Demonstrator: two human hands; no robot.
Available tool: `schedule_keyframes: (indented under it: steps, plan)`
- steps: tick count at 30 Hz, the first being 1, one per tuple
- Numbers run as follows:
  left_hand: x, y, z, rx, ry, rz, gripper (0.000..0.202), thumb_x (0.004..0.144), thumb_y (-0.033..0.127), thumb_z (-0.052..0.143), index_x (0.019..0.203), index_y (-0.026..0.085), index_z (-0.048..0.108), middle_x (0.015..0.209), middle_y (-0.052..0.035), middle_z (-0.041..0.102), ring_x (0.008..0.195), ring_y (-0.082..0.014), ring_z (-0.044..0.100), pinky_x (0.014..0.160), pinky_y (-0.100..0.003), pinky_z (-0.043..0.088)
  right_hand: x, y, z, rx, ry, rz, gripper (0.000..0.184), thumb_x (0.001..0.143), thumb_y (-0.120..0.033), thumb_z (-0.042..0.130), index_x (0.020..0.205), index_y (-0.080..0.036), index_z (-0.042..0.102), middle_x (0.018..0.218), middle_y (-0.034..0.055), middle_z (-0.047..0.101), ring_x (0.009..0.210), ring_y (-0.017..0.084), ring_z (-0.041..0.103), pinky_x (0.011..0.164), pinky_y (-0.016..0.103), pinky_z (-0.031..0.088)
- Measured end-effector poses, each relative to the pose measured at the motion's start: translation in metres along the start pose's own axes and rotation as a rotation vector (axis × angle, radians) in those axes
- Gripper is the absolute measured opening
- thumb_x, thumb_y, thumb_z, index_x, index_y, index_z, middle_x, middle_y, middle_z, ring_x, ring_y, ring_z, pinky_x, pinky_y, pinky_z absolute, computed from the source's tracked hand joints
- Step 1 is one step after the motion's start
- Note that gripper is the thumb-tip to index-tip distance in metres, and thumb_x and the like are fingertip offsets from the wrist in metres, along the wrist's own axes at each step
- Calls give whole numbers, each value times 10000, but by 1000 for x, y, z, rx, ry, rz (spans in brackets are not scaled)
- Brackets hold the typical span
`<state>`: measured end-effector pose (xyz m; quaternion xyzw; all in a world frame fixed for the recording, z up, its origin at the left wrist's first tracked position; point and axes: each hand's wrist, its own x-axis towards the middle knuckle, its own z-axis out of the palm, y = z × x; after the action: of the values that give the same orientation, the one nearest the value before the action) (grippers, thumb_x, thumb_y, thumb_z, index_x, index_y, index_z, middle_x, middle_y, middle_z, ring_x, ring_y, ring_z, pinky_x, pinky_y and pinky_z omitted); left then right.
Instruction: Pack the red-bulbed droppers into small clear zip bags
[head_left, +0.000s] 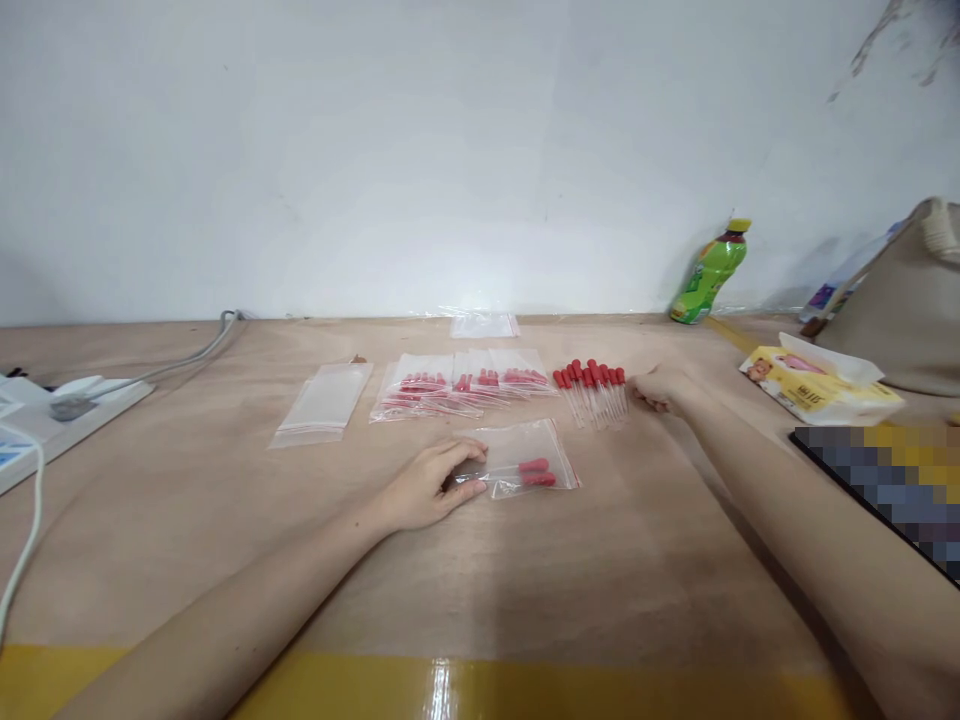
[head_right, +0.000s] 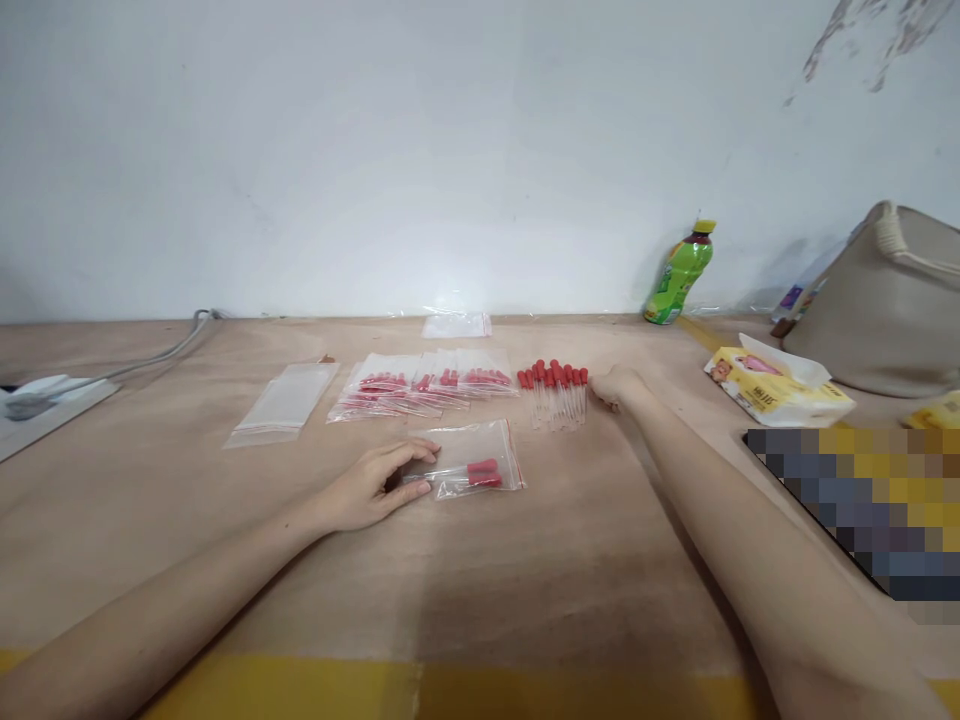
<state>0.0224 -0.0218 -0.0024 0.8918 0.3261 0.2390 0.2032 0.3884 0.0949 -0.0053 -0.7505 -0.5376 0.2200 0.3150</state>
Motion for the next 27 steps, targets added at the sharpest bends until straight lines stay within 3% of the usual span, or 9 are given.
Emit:
schedule_keyframes:
  steps: [4,9,13,16,19,22,27]
  plan:
    - [0,0,0,9,-10,-7,241,863,293,510,1088,206,508,1154,-64,540,1067,-185,511,907,-333,423,-6,-7,-5,-132,-84,159,303,638,-282,619,401,-182,458,308,19,394,327,132,389,332,247,263]
    - [0,-1,1,4,-1,1,242,862,292,513,1084,198,515,1148,-67,544,1073,-183,509,917,-331,419,-8,-16,-3,-404,-93,139,240,682,-300,581,494,-158,540,397,56,476,429,169,491,407,270,342]
    - [0,-1,0,-5,-5,-4,246,861,297,514,1084,195,517,1156,-70,543,1074,-188,512,922,-336,419,-5,-16,-4,-431,-55,116,123,690,-230,563,701,-114,603,478,60,513,489,179,516,435,269,362]
    - [0,-1,1,-5,-10,-6,244,862,300,512,1082,195,519,1156,-70,545,1070,-188,516,921,-338,421,-13,-14,-9,-214,68,78,362,687,-200,558,1014,-46,539,546,44,523,482,164,498,422,258,361]
    - [0,-1,1,3,-4,4,248,861,299,514,1087,197,518,1152,-68,548,1076,-189,511,918,-335,424,-37,-16,-5,221,81,-63,645,698,-172,512,1285,-79,263,564,-29,478,419,125,450,384,235,366]
    - [0,-1,0,12,-1,6,254,860,297,513,1096,201,515,1155,-65,548,1077,-191,510,915,-342,425,-75,-22,11,537,-60,-143,717,690,-203,508,1308,-164,147,582,-64,436,396,114,451,335,220,374]
    - [0,-1,-1,33,-16,-11,274,865,300,504,1123,208,505,1168,-60,550,1082,-197,512,921,-349,421,-116,-30,45,782,-37,-188,559,668,-256,562,1127,-237,243,738,-52,476,498,103,562,447,239,501]
